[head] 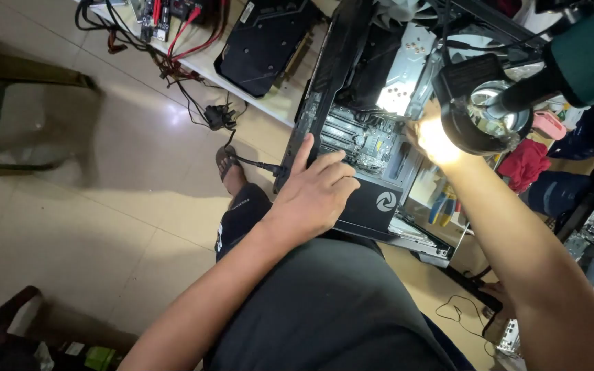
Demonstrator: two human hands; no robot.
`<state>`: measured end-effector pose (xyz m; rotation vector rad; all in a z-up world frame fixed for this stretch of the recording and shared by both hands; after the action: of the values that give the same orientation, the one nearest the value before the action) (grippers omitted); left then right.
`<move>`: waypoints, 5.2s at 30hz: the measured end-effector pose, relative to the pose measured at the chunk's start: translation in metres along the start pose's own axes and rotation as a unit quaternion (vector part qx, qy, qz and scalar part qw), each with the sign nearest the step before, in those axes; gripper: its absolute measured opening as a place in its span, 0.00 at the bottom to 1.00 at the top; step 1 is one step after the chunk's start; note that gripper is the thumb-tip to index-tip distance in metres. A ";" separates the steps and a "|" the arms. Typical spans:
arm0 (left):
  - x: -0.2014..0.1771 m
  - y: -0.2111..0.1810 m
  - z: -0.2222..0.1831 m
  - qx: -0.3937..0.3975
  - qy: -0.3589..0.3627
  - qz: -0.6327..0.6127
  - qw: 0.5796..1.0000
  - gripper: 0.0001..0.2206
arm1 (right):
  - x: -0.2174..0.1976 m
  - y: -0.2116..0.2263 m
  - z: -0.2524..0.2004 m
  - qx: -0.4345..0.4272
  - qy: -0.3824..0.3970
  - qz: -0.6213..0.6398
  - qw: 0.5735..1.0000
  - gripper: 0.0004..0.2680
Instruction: Connecting and organizing internal cables and components inside a desktop computer tower.
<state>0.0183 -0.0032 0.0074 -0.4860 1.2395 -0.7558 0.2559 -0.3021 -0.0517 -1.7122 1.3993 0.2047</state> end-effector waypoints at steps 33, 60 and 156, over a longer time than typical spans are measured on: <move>-0.008 -0.001 0.001 -0.014 0.080 -0.005 0.997 0.06 | 0.005 0.045 0.011 0.203 -0.075 -0.569 0.793 0.14; -0.003 0.002 0.003 -0.014 0.067 -0.011 0.998 0.06 | -0.002 0.030 0.012 0.045 -0.210 -0.085 0.973 0.14; -0.038 -0.016 0.041 -0.025 0.055 -0.105 0.993 0.14 | -0.005 0.086 0.017 0.103 -0.239 0.211 0.942 0.05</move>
<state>0.0484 0.0113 0.0550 -0.6303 1.3253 -0.9409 0.1873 -0.2835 -0.1040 -1.0773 1.3403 0.6441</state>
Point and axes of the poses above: each hand's wrist, its own z-axis towards the middle knuckle, its own x-axis out of the palm, y = z × x, the point moved 2 cm from there along z, towards the middle knuckle, and after that the axes turned 8 degrees about -x, right-handed, at the moved point
